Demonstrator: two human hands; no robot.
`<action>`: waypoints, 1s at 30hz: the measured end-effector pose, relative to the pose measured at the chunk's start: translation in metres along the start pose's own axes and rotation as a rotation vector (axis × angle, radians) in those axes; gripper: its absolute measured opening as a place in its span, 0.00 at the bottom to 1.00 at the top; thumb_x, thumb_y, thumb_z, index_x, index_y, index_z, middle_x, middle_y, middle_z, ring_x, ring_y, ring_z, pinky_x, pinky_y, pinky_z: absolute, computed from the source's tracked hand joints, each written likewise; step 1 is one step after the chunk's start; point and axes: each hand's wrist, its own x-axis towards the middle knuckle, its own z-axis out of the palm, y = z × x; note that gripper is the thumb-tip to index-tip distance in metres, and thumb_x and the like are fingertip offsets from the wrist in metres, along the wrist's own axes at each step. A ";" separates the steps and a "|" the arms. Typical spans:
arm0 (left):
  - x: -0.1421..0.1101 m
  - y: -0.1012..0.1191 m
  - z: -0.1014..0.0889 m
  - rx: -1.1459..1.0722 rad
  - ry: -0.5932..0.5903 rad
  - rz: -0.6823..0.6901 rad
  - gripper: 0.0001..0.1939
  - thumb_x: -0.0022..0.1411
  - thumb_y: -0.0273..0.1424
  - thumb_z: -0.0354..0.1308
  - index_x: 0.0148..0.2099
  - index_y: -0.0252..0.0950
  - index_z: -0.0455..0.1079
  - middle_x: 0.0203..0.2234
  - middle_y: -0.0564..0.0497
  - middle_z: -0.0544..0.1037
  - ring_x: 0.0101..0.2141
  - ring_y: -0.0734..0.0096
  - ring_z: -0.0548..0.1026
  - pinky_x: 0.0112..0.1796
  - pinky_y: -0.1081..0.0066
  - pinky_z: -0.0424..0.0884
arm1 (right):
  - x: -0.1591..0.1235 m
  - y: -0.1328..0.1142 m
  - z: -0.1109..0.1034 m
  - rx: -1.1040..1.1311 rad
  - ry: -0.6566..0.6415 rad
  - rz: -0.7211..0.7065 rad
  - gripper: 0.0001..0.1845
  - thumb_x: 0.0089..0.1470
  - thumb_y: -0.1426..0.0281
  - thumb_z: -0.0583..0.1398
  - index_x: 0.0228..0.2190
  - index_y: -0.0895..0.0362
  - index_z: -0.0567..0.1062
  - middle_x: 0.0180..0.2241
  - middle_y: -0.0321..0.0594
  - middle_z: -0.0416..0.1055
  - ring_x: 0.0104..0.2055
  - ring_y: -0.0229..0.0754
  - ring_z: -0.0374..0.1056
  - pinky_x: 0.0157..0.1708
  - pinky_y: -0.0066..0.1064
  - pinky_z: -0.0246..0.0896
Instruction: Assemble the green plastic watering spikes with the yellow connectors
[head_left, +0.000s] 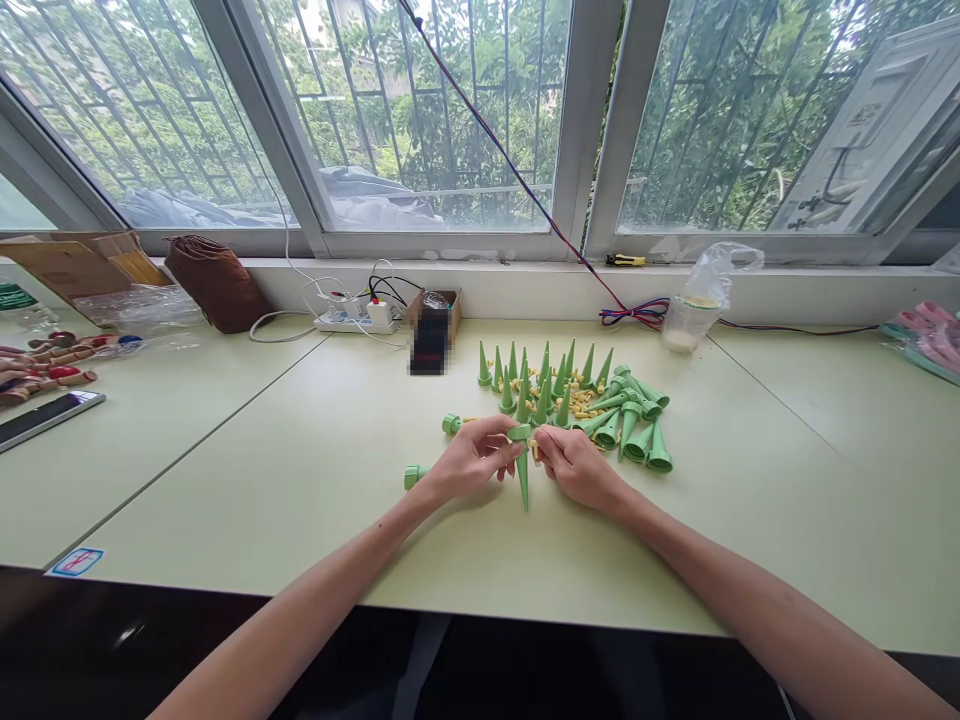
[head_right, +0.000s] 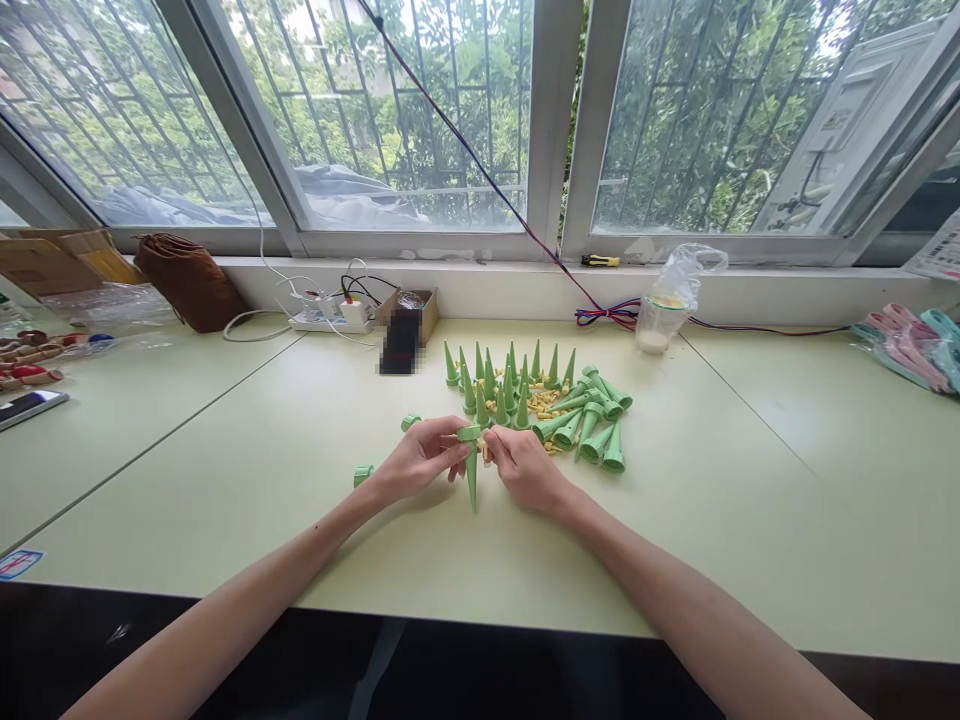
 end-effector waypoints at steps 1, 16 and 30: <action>0.000 0.000 0.000 -0.008 -0.002 0.000 0.16 0.61 0.41 0.62 0.40 0.32 0.70 0.29 0.48 0.77 0.24 0.73 0.74 0.25 0.72 0.71 | 0.000 0.000 0.000 0.016 -0.001 0.012 0.23 0.68 0.59 0.46 0.24 0.55 0.62 0.17 0.31 0.59 0.20 0.36 0.55 0.23 0.28 0.53; 0.003 0.000 -0.006 -0.214 0.054 -0.085 0.17 0.59 0.42 0.64 0.40 0.35 0.66 0.23 0.53 0.74 0.21 0.75 0.72 0.25 0.72 0.68 | 0.001 -0.001 -0.002 0.064 0.092 -0.047 0.09 0.60 0.64 0.60 0.40 0.56 0.70 0.30 0.37 0.72 0.24 0.36 0.65 0.24 0.28 0.62; 0.001 -0.002 -0.005 -0.160 0.051 -0.085 0.17 0.61 0.42 0.61 0.44 0.35 0.65 0.21 0.55 0.73 0.20 0.73 0.72 0.25 0.72 0.66 | -0.001 0.008 -0.001 0.002 0.156 -0.119 0.06 0.60 0.68 0.59 0.38 0.57 0.72 0.24 0.35 0.69 0.24 0.36 0.64 0.27 0.28 0.60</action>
